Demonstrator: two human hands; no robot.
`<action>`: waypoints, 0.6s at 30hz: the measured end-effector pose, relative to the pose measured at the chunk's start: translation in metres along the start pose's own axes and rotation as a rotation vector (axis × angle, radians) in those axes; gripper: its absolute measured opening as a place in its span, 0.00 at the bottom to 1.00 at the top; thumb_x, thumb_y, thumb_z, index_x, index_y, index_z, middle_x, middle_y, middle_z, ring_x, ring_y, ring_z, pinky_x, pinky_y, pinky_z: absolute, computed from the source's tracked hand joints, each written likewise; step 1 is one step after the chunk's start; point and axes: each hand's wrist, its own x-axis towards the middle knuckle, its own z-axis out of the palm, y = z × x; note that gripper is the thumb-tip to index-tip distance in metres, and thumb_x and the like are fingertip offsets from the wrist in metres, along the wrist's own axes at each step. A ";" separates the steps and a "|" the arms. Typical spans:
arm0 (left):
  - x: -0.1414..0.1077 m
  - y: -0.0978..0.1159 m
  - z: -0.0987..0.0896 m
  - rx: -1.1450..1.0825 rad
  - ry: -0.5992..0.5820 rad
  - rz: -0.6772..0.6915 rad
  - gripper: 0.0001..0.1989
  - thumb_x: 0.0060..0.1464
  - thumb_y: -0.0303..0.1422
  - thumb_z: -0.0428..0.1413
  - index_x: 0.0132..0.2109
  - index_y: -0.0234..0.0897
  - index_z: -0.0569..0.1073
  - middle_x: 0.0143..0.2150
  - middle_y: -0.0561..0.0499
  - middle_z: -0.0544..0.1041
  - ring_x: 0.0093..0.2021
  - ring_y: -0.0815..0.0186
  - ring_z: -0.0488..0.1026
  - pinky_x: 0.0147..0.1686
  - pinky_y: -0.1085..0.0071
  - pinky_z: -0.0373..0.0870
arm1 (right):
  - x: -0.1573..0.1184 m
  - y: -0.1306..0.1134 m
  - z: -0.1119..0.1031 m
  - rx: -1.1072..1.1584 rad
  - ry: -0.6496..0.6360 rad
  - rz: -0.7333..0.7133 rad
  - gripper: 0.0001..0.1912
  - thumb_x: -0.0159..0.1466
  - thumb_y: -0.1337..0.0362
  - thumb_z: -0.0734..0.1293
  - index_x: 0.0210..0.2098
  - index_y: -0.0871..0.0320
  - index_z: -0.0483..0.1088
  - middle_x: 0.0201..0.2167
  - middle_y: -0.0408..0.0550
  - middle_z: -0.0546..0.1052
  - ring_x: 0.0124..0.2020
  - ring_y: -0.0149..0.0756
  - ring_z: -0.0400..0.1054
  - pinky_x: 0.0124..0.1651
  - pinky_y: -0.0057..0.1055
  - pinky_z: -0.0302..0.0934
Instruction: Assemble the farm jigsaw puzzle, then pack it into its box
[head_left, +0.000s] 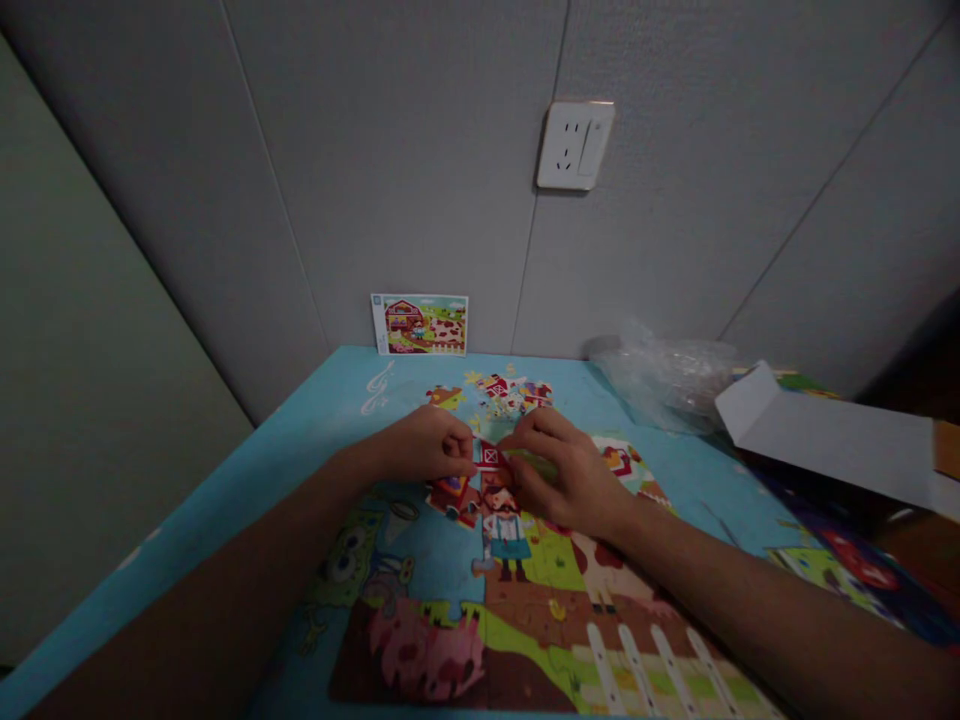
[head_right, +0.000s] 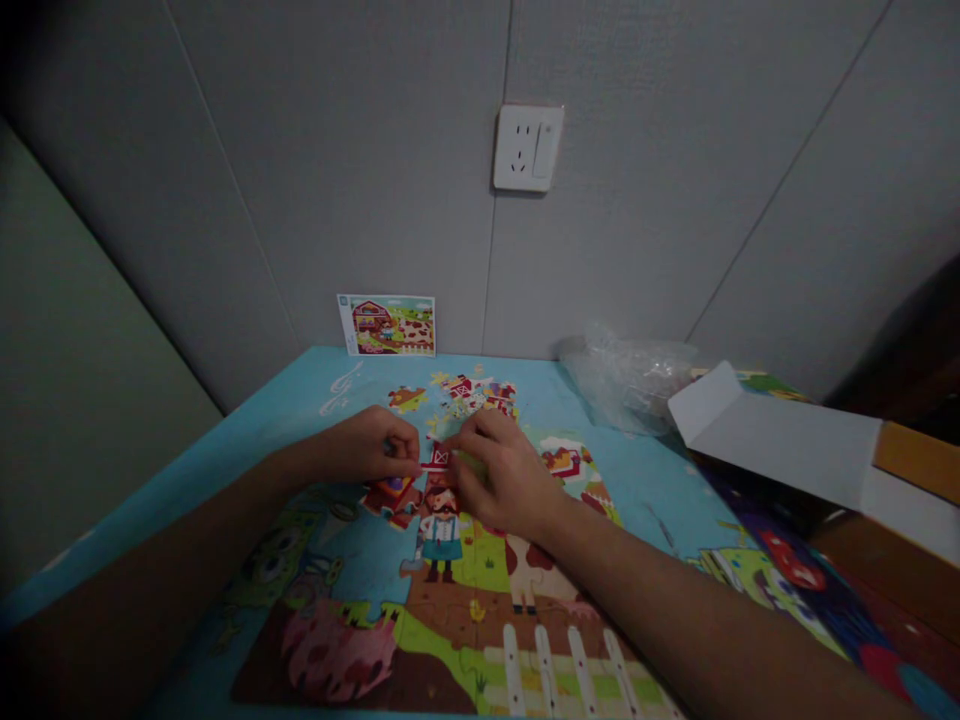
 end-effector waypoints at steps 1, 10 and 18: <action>0.000 0.000 0.000 0.007 0.008 -0.001 0.07 0.49 0.32 0.57 0.28 0.33 0.75 0.22 0.55 0.74 0.22 0.73 0.68 0.23 0.79 0.59 | 0.000 -0.004 -0.001 0.037 -0.059 -0.062 0.12 0.62 0.68 0.61 0.41 0.59 0.74 0.34 0.51 0.69 0.38 0.38 0.63 0.42 0.37 0.60; -0.005 0.001 -0.004 -0.049 -0.103 0.009 0.08 0.48 0.34 0.59 0.35 0.36 0.79 0.22 0.55 0.75 0.24 0.71 0.69 0.25 0.78 0.60 | 0.000 -0.014 0.002 0.141 -0.347 -0.280 0.14 0.63 0.63 0.64 0.47 0.53 0.75 0.35 0.50 0.69 0.38 0.37 0.63 0.43 0.36 0.59; -0.003 0.000 -0.002 -0.103 -0.103 -0.088 0.07 0.45 0.34 0.61 0.29 0.33 0.76 0.23 0.54 0.75 0.24 0.70 0.69 0.24 0.77 0.61 | 0.002 -0.013 -0.003 0.078 -0.169 -0.259 0.14 0.64 0.67 0.59 0.26 0.60 0.72 0.22 0.48 0.68 0.28 0.35 0.60 0.35 0.35 0.55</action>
